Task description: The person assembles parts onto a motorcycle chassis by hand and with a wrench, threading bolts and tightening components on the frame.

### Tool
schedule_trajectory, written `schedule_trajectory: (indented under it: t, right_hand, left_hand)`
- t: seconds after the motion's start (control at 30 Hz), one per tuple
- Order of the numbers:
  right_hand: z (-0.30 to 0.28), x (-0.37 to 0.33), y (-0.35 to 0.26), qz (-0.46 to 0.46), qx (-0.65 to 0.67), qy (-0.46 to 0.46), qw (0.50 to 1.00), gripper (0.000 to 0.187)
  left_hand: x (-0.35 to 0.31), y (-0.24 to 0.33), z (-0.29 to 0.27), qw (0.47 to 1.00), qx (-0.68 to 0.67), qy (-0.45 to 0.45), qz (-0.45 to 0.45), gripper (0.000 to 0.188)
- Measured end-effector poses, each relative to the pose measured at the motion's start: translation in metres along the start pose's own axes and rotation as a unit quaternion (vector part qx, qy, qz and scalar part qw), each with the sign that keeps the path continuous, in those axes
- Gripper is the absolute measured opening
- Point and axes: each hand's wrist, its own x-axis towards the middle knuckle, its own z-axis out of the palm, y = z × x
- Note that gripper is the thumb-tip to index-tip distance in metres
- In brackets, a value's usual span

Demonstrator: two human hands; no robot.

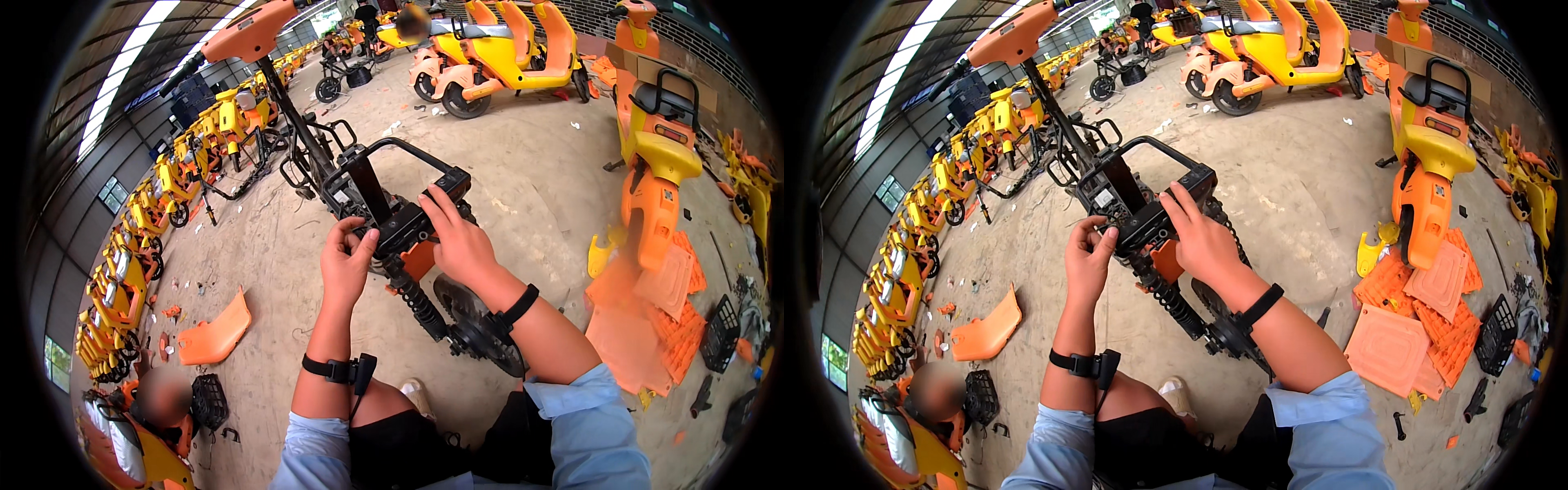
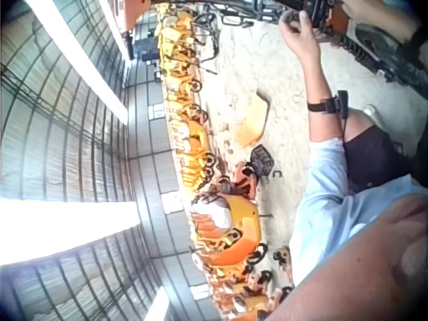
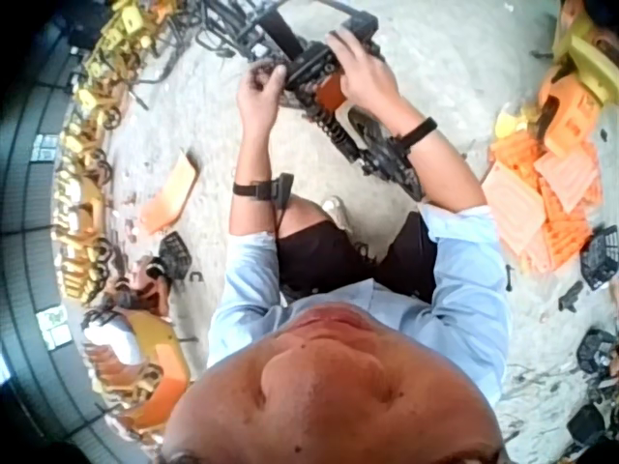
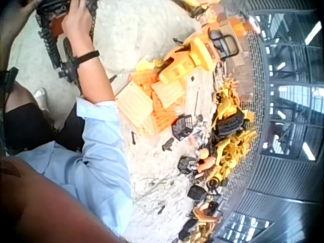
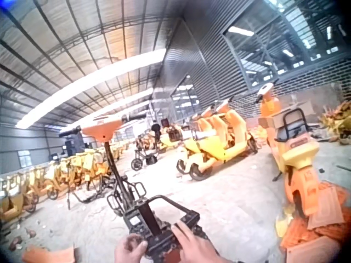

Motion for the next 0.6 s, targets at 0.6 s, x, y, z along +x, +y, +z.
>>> schedule_trajectory:
  t: [0.6]
  right_hand:
    - [-0.002, -0.002, 0.004, -0.004, 0.01, -0.012, 1.0, 0.08]
  left_hand:
    - [0.002, 0.001, -0.004, 0.997, 0.077, -0.021, -0.001, 0.025]
